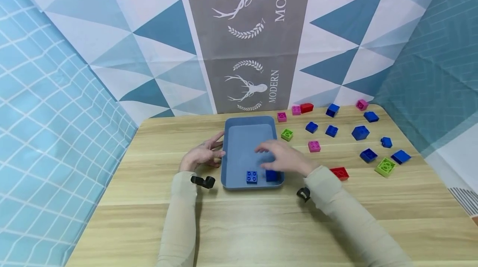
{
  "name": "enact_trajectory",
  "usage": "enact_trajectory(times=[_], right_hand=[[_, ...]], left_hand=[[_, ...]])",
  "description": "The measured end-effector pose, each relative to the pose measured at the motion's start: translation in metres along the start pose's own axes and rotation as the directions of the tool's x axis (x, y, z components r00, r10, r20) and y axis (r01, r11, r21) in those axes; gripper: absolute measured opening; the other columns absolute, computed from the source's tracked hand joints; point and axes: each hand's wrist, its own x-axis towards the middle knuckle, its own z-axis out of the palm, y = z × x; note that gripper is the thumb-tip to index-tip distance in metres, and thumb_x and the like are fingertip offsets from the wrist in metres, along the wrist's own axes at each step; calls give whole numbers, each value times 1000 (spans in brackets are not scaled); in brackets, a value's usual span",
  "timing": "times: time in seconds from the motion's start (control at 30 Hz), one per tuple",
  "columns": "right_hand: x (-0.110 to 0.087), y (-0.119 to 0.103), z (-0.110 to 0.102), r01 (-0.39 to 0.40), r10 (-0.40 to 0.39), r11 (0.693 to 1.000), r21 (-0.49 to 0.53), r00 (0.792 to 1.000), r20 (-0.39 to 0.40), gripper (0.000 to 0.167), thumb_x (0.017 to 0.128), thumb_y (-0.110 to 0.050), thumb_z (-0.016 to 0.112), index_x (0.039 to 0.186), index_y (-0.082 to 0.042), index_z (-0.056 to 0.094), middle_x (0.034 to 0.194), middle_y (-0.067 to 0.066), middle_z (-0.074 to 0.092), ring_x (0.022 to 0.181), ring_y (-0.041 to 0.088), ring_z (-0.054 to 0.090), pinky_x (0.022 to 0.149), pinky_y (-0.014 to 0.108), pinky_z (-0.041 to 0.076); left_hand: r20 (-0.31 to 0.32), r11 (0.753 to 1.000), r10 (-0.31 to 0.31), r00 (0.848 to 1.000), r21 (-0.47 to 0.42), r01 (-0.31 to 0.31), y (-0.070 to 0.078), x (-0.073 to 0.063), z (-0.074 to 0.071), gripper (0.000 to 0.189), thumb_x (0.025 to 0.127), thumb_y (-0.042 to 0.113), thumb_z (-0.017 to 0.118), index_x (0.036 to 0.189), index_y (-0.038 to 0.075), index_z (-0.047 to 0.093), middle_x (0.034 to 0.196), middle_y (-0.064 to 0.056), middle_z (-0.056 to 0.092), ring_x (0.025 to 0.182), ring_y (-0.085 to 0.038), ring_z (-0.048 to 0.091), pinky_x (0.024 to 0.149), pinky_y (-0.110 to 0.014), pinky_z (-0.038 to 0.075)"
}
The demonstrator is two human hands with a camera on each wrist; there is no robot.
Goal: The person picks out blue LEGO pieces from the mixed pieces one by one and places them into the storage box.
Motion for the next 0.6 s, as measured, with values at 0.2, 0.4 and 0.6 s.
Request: enact_trajectory(times=[0.2,0.4,0.6], right_hand=[[-7,36,-40,-175,166,984,-37,972,-165,42,93,-13,73,132,-2,63,133,20,64,123,41,57,103,63,46],[-10,64,-62,-310,291,949,-60,932,-215,45,96,-12,68,136,4,57,140,27,56,128,47,48,106,66,41],[-10,98,-61,-489,452,852,-188,868,-207,50,97,-19,65,140,3,52,150,33,39,134,52,39,107,71,37]], left_hand=[[-3,1000,-7,1000,7,7,1,0,-1,88,99,6,64,165,35,14,169,-10,26,98,-20,66,77,-37,61],[8,1000,-1,1000,22,1,-1,1,-2,88,99,6,64,165,33,12,169,-12,25,86,-21,66,75,-36,61],[0,1000,-7,1000,16,7,0,1,0,87,100,7,64,165,36,13,169,-10,25,69,-19,60,75,-36,60]])
